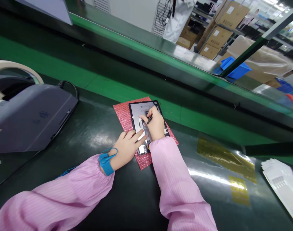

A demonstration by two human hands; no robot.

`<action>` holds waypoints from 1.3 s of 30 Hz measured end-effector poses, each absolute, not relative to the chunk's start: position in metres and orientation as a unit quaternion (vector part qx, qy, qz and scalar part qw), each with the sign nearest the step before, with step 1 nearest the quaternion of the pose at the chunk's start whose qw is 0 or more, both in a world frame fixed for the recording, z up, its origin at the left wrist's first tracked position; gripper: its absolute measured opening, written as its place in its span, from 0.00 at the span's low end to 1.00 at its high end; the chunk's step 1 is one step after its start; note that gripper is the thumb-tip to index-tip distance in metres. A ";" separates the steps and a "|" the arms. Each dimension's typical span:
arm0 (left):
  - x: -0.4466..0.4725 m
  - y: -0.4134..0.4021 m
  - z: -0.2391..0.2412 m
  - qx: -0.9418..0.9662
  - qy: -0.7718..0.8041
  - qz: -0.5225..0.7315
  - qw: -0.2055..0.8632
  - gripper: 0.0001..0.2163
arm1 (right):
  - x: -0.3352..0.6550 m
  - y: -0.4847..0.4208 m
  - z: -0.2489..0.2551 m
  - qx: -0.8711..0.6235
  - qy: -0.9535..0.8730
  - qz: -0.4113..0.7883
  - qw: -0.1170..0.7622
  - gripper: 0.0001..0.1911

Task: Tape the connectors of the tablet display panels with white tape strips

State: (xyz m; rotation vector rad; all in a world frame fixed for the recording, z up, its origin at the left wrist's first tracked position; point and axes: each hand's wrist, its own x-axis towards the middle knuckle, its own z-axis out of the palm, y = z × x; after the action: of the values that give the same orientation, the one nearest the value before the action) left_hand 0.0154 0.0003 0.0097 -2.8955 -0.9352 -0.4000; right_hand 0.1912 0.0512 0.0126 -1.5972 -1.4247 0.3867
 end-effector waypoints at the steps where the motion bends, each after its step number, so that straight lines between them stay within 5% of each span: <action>1: 0.015 0.001 0.009 -0.943 -0.305 -0.132 0.036 0.22 | 0.191 0.050 0.013 -0.653 -0.570 0.150 0.477 0.21; 14: 0.015 0.000 0.000 -0.984 -0.149 -0.094 0.008 0.21 | 0.200 0.008 0.015 -0.546 -0.458 0.324 0.622 0.23; 21: 0.016 -0.001 -0.004 -0.988 -0.135 -0.047 -0.063 0.24 | 0.228 0.007 0.020 -0.764 -0.442 0.127 0.452 0.20; 28: 0.012 0.009 -0.011 -0.981 -0.105 -0.068 -0.151 0.28 | 0.239 -0.006 0.027 -0.829 -0.429 0.135 0.333 0.20; 35: 0.008 0.015 -0.008 -0.975 -0.086 -0.075 -0.191 0.36 | 0.258 -0.010 0.040 -0.794 -0.483 0.197 0.313 0.19; 39: 0.009 0.016 -0.001 -0.975 -0.066 -0.089 -0.194 0.40 | 0.263 -0.014 0.046 -0.702 -0.579 0.164 0.381 0.18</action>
State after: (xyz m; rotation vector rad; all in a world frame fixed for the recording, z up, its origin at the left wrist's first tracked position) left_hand 0.0086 0.0163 -0.0007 -3.5089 -0.2387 -0.3191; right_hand 0.2626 -0.0143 0.0455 -1.7923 -1.4781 0.4185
